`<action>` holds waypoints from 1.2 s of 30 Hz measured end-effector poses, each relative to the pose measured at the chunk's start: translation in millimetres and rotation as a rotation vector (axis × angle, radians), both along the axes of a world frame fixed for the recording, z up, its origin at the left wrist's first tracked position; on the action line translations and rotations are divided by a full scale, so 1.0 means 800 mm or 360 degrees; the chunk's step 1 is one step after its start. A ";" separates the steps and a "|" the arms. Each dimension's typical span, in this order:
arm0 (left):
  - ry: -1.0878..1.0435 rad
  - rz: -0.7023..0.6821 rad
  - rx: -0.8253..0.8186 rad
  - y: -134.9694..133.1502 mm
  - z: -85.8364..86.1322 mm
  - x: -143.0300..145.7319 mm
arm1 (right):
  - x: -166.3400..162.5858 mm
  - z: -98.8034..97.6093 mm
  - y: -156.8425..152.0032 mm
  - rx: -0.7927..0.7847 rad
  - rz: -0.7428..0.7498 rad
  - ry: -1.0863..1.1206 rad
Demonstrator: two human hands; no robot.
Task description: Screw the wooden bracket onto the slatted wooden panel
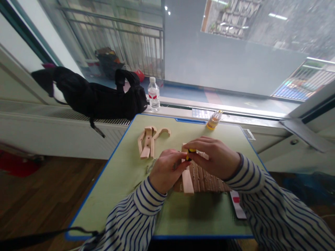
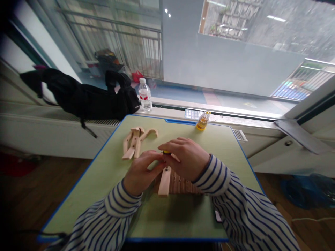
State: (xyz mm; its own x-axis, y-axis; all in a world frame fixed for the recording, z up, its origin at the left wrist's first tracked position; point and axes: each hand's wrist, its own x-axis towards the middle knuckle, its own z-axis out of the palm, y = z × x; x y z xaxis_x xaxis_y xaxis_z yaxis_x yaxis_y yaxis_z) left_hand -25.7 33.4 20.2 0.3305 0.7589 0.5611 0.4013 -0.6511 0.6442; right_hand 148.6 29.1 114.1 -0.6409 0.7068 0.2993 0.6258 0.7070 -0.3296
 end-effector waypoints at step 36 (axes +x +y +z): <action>-0.0038 0.0146 0.0085 -0.005 0.003 0.003 | -0.005 0.000 0.000 -0.0005 -0.0082 -0.0050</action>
State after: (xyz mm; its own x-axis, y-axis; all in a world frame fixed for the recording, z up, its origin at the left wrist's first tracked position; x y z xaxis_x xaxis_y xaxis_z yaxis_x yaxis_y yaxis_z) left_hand -23.6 29.5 22.5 0.2472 0.7543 0.6083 0.4455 -0.6459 0.6199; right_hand 144.6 29.2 114.1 -0.6126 0.7402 0.2771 0.6716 0.6724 -0.3113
